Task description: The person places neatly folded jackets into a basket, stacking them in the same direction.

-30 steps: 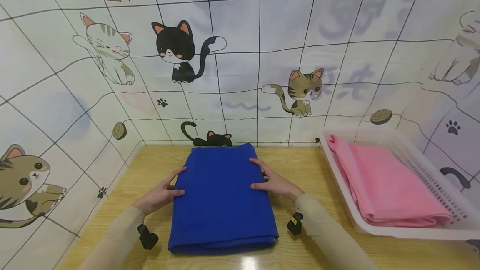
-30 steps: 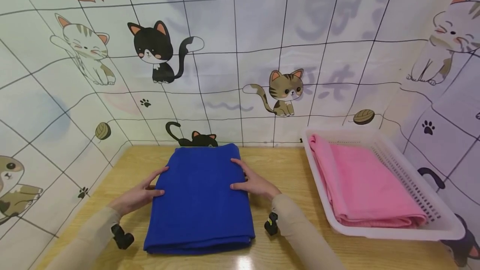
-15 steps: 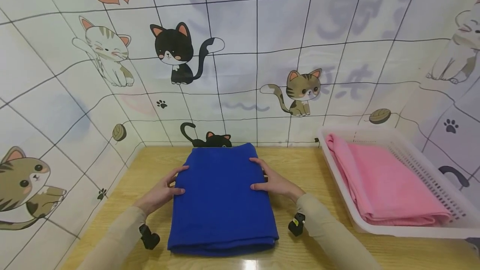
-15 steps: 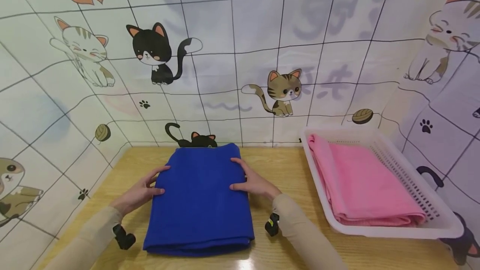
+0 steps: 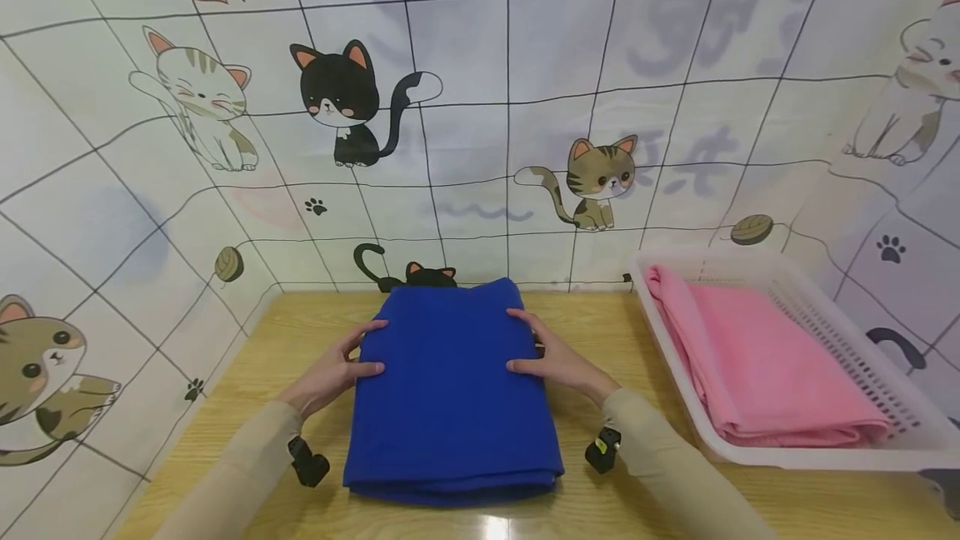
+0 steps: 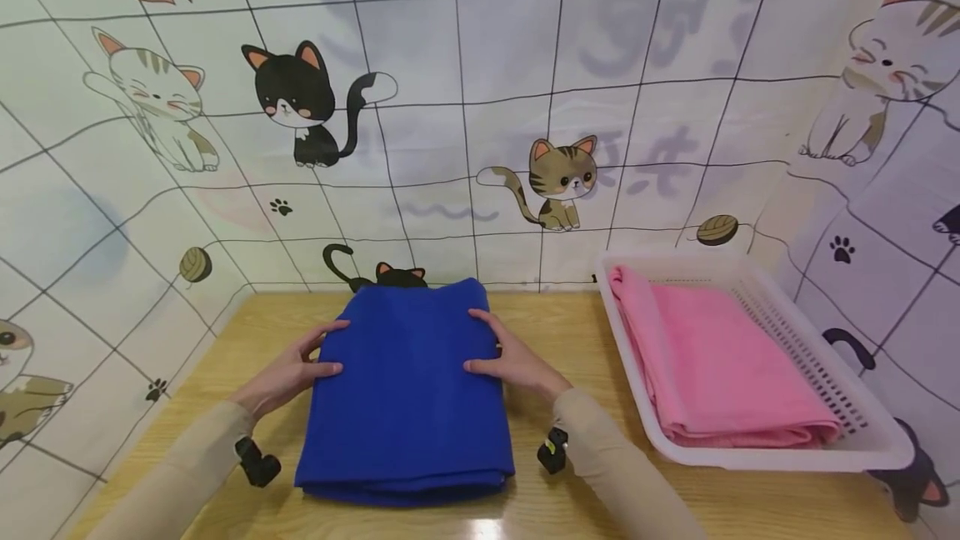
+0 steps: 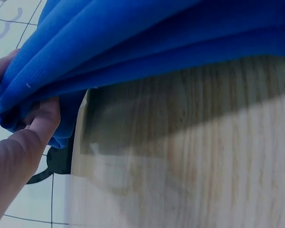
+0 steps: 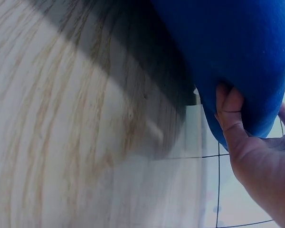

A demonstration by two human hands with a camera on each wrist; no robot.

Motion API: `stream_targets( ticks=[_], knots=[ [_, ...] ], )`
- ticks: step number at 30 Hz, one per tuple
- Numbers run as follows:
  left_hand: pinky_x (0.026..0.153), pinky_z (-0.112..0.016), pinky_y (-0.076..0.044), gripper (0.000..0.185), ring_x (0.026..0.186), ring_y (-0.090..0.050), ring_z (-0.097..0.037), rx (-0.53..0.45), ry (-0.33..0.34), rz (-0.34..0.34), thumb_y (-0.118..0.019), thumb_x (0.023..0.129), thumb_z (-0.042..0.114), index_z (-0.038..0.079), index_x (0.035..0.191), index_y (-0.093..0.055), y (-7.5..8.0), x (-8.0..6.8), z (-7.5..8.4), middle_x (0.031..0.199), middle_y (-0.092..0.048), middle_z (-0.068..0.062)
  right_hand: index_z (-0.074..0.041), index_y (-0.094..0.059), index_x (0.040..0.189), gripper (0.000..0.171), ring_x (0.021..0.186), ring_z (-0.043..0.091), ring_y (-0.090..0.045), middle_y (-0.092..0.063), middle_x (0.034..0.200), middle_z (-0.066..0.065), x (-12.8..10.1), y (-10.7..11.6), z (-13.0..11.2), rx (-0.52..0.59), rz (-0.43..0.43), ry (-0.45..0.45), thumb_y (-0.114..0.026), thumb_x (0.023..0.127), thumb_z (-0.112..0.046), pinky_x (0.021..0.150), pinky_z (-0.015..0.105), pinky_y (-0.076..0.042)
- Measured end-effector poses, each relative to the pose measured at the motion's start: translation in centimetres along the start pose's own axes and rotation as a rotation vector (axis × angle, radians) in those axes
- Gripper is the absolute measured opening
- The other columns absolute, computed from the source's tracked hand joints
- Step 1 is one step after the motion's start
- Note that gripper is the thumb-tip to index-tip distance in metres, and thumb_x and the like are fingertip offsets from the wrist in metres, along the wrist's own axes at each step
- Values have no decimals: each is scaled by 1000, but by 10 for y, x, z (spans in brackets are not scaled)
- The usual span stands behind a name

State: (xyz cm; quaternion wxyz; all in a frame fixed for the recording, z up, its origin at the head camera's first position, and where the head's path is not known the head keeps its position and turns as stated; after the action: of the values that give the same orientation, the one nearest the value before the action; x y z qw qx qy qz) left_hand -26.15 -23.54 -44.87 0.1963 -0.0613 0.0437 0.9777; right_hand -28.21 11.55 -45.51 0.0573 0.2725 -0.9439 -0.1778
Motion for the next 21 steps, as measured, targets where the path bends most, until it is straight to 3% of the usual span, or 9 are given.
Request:
stream_targets(
  ticks=[6,13,21],
  knots=[
    [97,-45,-44,76,129,-37,-40,-4,-9,-27,-68,89,3,17,152,-28,-8,1,6,149,-21,-19,-26,-21,154,78,134,47,-27,-17,156,17,-8,9,-9,-1,22,1,-68,91,-25,98,59,-37],
    [96,-45,-45,75,130,-37,-40,5,-51,-51,-68,89,0,18,152,-31,-15,3,12,151,-20,-16,-23,-22,153,77,134,50,-25,-18,155,21,-14,17,-11,-2,24,-13,-68,92,-22,100,62,-34],
    [96,-45,-45,75,130,-38,-40,14,-44,-43,-69,88,2,19,151,-33,-22,5,19,151,-20,-14,-24,-22,152,78,135,50,-23,-18,154,21,-21,25,-18,-22,29,-29,-69,90,-23,101,63,-31]
  ],
)
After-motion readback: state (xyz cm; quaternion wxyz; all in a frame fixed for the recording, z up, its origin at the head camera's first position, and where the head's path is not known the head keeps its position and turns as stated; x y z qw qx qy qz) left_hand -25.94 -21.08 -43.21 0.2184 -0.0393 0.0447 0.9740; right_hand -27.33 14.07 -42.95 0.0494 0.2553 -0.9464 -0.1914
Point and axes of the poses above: each hand's wrist, its own x-axis towards the middle knuckle, its own y-axis out of the back of the hand, z = x × y, the point moved 4 cm from there along x, towards the middle knuckle
